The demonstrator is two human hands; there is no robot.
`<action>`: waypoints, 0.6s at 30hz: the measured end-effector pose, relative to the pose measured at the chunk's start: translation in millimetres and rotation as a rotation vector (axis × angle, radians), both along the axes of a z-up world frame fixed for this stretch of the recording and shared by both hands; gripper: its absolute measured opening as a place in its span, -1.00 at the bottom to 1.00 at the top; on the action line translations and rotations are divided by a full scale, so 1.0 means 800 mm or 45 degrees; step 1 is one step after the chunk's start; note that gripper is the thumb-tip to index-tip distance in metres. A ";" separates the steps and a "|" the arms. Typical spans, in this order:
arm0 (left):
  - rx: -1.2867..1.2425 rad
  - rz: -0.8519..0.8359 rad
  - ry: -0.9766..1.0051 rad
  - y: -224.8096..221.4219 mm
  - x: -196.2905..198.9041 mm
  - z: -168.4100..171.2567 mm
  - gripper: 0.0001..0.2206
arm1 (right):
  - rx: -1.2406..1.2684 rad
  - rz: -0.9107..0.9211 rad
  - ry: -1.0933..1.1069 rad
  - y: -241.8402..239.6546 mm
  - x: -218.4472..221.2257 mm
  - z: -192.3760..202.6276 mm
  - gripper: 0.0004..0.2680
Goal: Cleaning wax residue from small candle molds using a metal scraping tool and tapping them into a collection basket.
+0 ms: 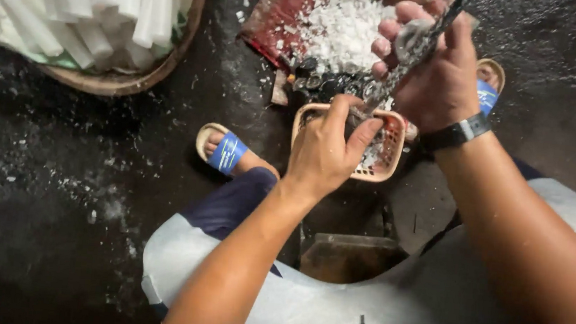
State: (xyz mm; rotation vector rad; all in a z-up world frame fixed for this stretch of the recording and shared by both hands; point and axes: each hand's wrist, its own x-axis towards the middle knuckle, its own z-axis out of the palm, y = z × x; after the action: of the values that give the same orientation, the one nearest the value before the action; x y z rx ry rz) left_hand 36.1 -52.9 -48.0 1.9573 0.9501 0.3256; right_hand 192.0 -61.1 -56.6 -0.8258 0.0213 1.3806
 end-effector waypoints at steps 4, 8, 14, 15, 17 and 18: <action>0.010 0.022 0.056 -0.004 0.018 -0.004 -0.62 | -0.033 -0.042 0.004 0.009 0.004 0.016 -0.58; 0.053 -0.002 0.082 -0.001 0.027 -0.002 -0.60 | -0.087 -0.233 -0.002 0.011 0.009 0.030 -0.60; 0.058 -0.063 0.089 0.000 0.031 -0.006 -0.64 | 0.287 -0.131 -0.190 0.002 0.012 0.021 -0.64; 0.058 -0.069 0.090 -0.001 0.032 -0.006 -0.64 | 0.286 -0.137 -0.189 0.002 0.011 0.018 -0.64; 0.146 -0.066 0.139 0.001 0.035 -0.007 -0.66 | 0.157 -0.206 -0.193 0.006 0.010 0.013 -0.65; 0.148 -0.067 0.141 0.003 0.036 -0.009 -0.66 | 0.159 -0.208 -0.191 0.009 0.010 0.008 -0.65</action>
State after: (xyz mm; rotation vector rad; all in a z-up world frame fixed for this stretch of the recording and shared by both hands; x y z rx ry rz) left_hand 64.7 -50.5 -54.9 2.1212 0.9667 0.2499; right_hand 200.4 -54.1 -50.0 -0.8026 -0.1106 1.1526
